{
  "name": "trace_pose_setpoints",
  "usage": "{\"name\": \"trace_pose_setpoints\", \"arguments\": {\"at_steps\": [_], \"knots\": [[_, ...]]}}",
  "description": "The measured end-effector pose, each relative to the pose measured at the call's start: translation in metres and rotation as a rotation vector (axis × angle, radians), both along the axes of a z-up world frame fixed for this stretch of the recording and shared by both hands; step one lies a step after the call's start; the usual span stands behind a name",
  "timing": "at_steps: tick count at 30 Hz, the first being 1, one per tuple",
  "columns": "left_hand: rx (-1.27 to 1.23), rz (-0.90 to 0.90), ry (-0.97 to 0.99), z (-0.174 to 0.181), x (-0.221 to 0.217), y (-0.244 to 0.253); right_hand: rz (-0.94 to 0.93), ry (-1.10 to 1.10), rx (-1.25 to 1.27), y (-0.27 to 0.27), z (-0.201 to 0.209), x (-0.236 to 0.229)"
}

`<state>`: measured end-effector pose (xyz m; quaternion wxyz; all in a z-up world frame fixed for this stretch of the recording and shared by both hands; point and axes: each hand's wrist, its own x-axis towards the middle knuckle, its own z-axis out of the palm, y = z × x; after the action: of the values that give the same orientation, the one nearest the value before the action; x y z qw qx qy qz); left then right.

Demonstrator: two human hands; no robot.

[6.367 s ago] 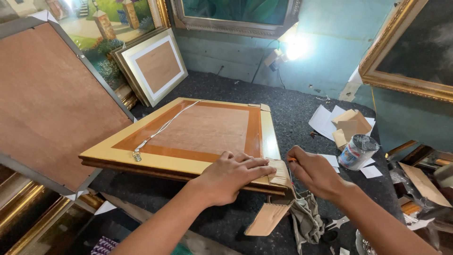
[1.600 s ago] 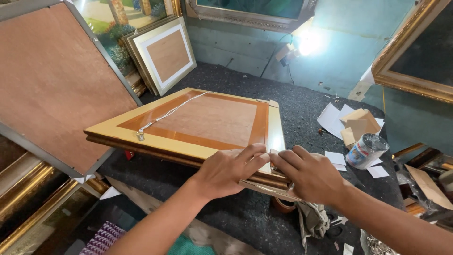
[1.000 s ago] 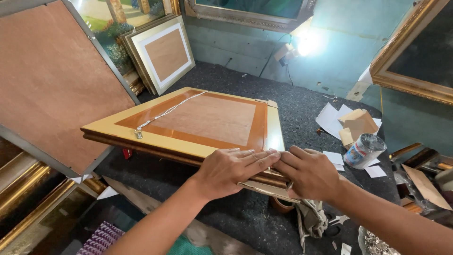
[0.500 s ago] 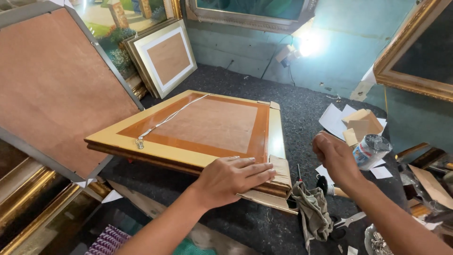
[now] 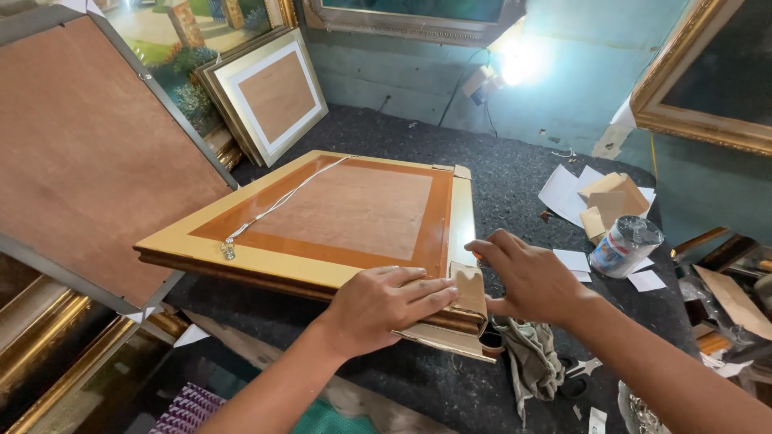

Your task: Fitting cardboard corner protectors onto a framed picture to protect it during storage or transport.

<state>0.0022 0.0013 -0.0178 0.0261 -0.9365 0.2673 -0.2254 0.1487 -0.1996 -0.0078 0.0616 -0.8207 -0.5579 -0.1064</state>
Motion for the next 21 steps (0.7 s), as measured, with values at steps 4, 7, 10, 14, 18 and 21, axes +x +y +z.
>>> {"name": "trace_pose_setpoints", "arguments": {"at_steps": [4, 7, 10, 14, 18, 21], "knots": [[-0.013, 0.002, -0.04, -0.002, 0.0, -0.001, 0.063, -0.205, 0.034, 0.0, -0.016, 0.009], [-0.01, -0.002, -0.036, -0.001, 0.0, -0.001, 0.078, -0.335, 0.072, 0.002, -0.014, 0.007], [-0.012, -0.002, -0.046, 0.001, 0.0, -0.001, 0.121, -0.369, 0.123, 0.004, -0.015, 0.006], [-0.02, -0.006, -0.039, 0.003, 0.0, -0.003, 0.167, -0.46, 0.138, 0.002, -0.021, 0.011], [-0.04, -0.002, -0.028, -0.002, 0.002, -0.003, 0.216, -0.495, 0.186, 0.003, -0.028, 0.017], [-0.041, 0.002, -0.029, -0.002, 0.002, -0.005, 0.218, -0.494, 0.211, 0.0, -0.035, 0.021]]}}
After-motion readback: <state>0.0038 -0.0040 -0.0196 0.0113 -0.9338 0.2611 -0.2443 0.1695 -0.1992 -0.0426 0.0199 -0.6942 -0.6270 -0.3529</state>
